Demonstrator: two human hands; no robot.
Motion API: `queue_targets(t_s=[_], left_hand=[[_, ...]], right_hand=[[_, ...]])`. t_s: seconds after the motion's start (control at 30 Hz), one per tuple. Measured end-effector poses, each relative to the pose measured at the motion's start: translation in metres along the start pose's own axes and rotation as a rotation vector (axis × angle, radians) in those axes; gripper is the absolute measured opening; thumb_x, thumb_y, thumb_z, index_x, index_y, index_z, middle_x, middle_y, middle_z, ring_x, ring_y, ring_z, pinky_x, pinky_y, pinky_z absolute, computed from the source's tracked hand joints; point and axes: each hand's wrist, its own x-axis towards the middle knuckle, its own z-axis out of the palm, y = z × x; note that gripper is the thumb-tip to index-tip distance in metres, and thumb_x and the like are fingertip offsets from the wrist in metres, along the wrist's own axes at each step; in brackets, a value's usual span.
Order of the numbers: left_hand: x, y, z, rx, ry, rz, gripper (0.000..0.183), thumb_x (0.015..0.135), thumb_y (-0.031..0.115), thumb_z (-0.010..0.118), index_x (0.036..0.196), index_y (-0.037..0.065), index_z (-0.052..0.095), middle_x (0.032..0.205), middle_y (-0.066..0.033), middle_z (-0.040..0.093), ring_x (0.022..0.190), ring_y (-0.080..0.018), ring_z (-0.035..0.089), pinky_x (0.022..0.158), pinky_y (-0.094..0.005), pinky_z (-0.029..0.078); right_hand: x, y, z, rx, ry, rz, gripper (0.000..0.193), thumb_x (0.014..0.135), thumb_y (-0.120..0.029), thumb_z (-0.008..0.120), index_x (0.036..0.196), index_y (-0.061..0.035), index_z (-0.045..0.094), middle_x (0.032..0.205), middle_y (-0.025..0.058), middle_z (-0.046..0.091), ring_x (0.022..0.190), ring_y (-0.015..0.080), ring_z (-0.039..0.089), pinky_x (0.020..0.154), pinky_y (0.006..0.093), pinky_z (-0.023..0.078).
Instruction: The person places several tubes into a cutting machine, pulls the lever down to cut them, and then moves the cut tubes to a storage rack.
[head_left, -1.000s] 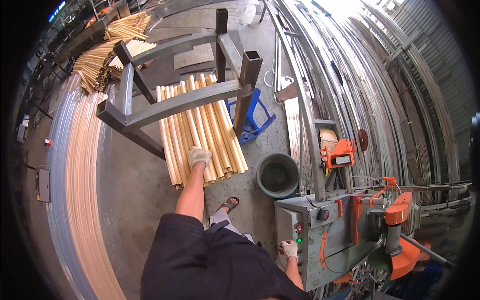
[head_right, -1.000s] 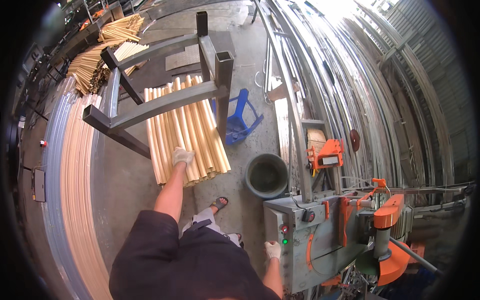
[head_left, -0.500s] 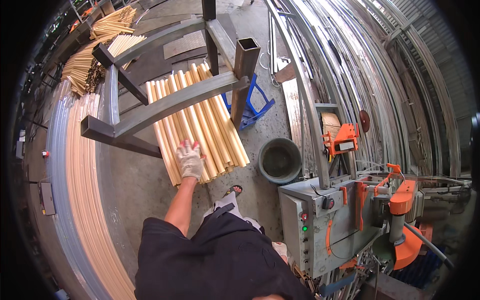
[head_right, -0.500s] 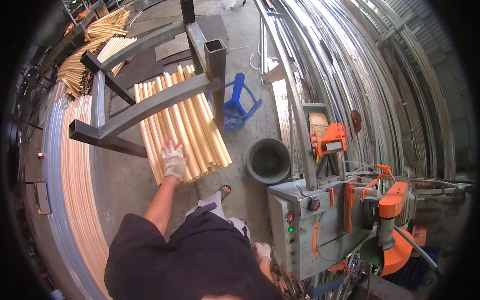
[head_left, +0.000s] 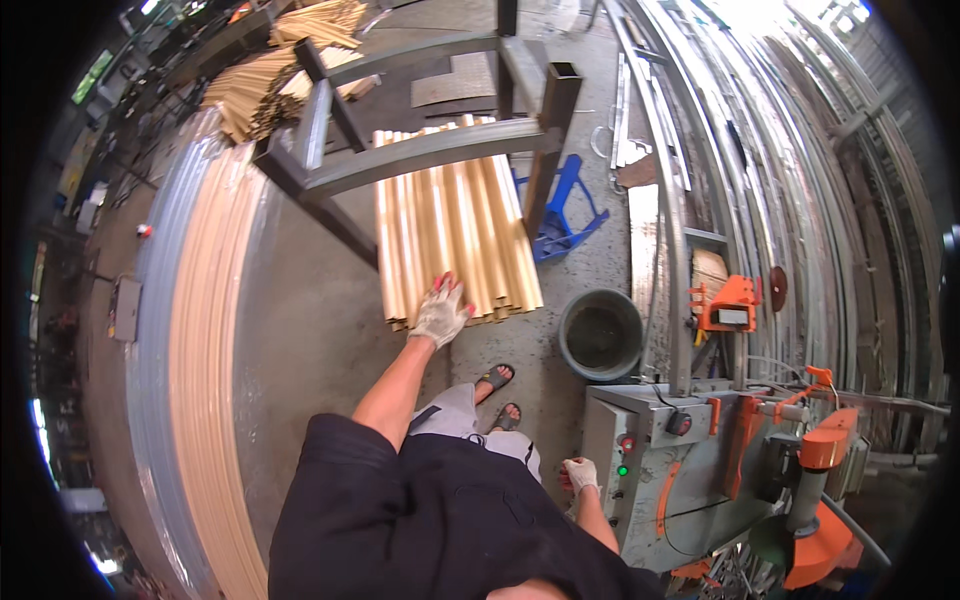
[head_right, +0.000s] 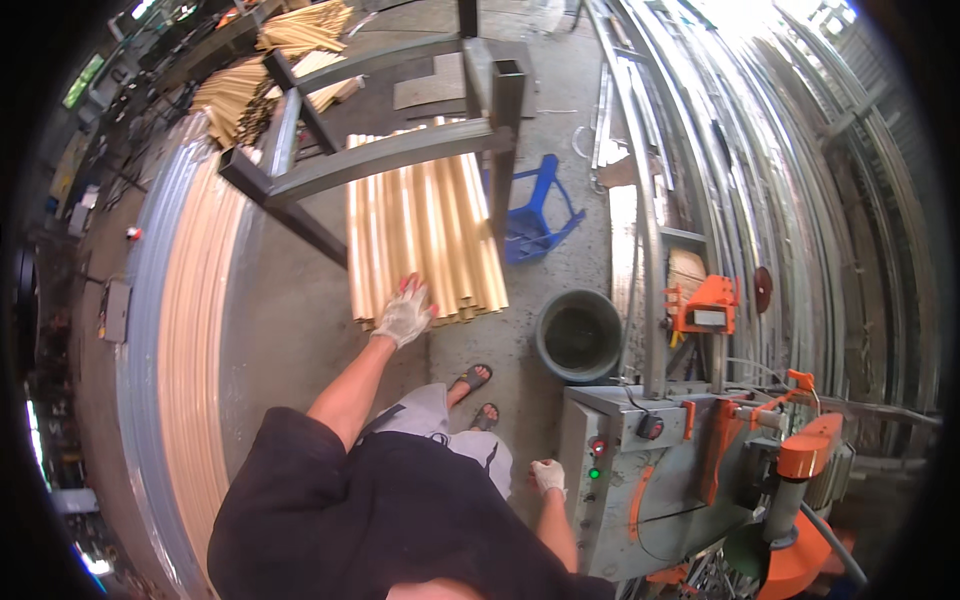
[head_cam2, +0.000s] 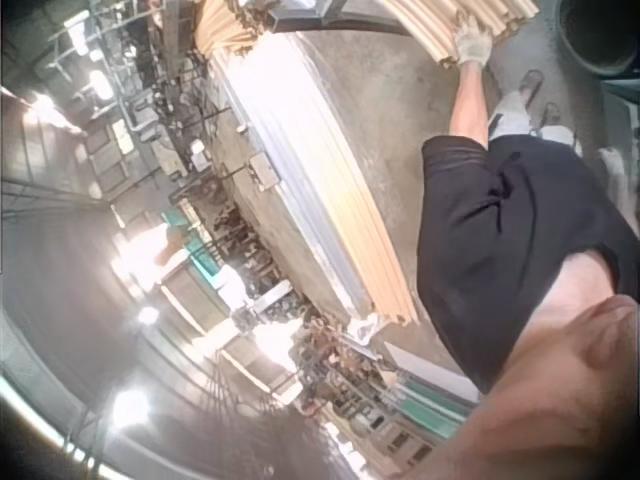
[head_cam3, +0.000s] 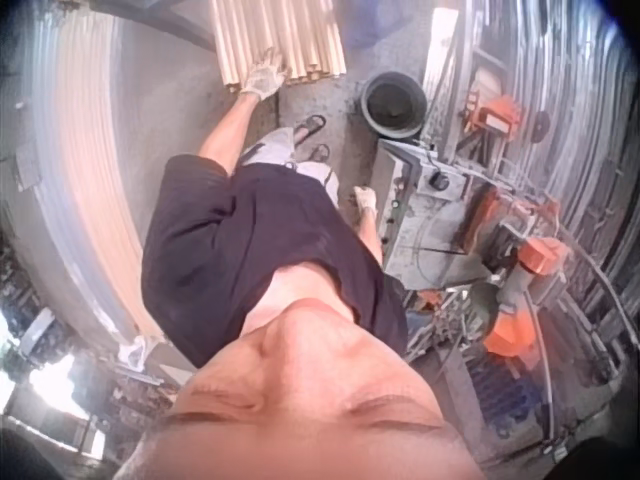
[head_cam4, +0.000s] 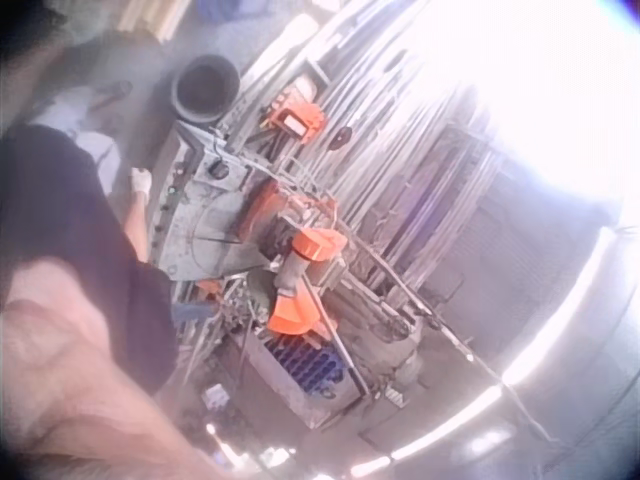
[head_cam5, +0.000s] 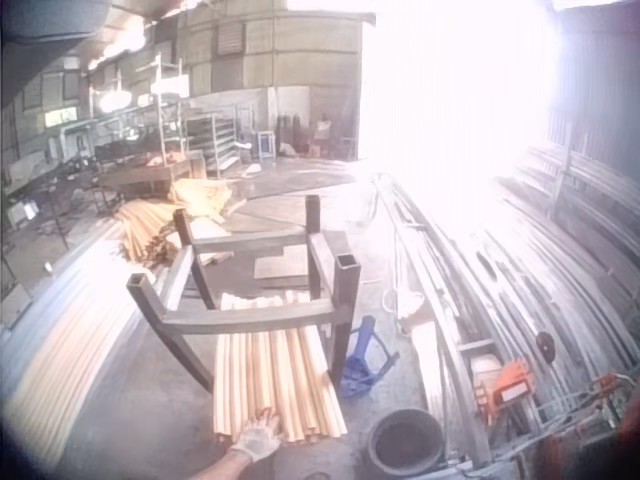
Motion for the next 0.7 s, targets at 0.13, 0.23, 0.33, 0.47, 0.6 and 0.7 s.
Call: queue_targets(t_s=[0.13,0.23,0.33,0.47,0.6,0.7], left_hand=[[-0.015,0.024,-0.053,-0.177,0.420,0.269,0.048,0.087,0.031,0.059,0.120,-0.004,0.058,0.123,-0.0275,0.058,0.117,-0.0399,0.055,0.102,-0.0453,0.043],[-0.027,0.074,-0.128,-0.328,-0.308,0.275,0.034,0.091,0.037,0.059,0.101,0.006,0.068,0.103,-0.0204,0.067,0.095,-0.0353,0.066,0.083,-0.0435,0.050],[-0.037,0.090,-0.186,-0.154,-0.309,0.780,0.038,0.091,0.043,0.056,0.099,0.008,0.069,0.089,-0.0145,0.070,0.087,-0.0352,0.066,0.077,-0.0473,0.051],[-0.082,0.099,-0.327,-0.037,0.079,0.745,0.037,0.090,0.044,0.058,0.105,0.012,0.069,0.091,-0.0102,0.071,0.087,-0.0284,0.067,0.077,-0.0422,0.053],[-0.103,0.033,-0.397,-0.027,0.188,0.644,0.041,0.091,0.046,0.057,0.112,0.012,0.064,0.091,-0.0108,0.071,0.083,-0.0264,0.066,0.073,-0.0407,0.053],[-0.146,-0.035,-0.437,-0.047,0.244,0.469,0.044,0.092,0.047,0.056,0.117,0.012,0.060,0.091,-0.0112,0.070,0.079,-0.0249,0.065,0.070,-0.0396,0.054]], right_hand=[[0.019,-0.029,0.010,-0.328,-0.058,-0.141,0.017,0.084,-0.016,0.060,0.090,-0.0002,0.062,0.069,0.0086,0.062,0.046,0.0186,0.056,0.038,0.0318,0.042],[0.060,-0.041,0.015,-0.513,-0.129,-0.238,0.022,0.082,-0.019,0.061,0.087,0.0006,0.068,0.070,0.0098,0.065,0.053,0.0200,0.062,0.046,0.0342,0.048],[0.025,-0.100,0.056,-0.839,-0.114,-0.438,0.024,0.081,-0.020,0.065,0.089,0.0027,0.070,0.073,0.0102,0.066,0.062,0.0187,0.064,0.054,0.0344,0.050],[-0.015,-0.140,0.128,-1.034,-0.210,-0.459,0.025,0.081,-0.020,0.066,0.091,0.0026,0.070,0.077,0.0111,0.068,0.066,0.0194,0.066,0.057,0.0348,0.051],[-0.009,-0.157,0.196,-1.110,-0.280,-0.452,0.025,0.082,-0.020,0.065,0.092,0.0022,0.071,0.078,0.0115,0.069,0.066,0.0199,0.066,0.057,0.0345,0.051],[-0.024,-0.180,0.252,-1.220,-0.372,-0.444,0.025,0.082,-0.020,0.065,0.093,0.0018,0.071,0.079,0.0118,0.069,0.066,0.0202,0.066,0.057,0.0344,0.051]])
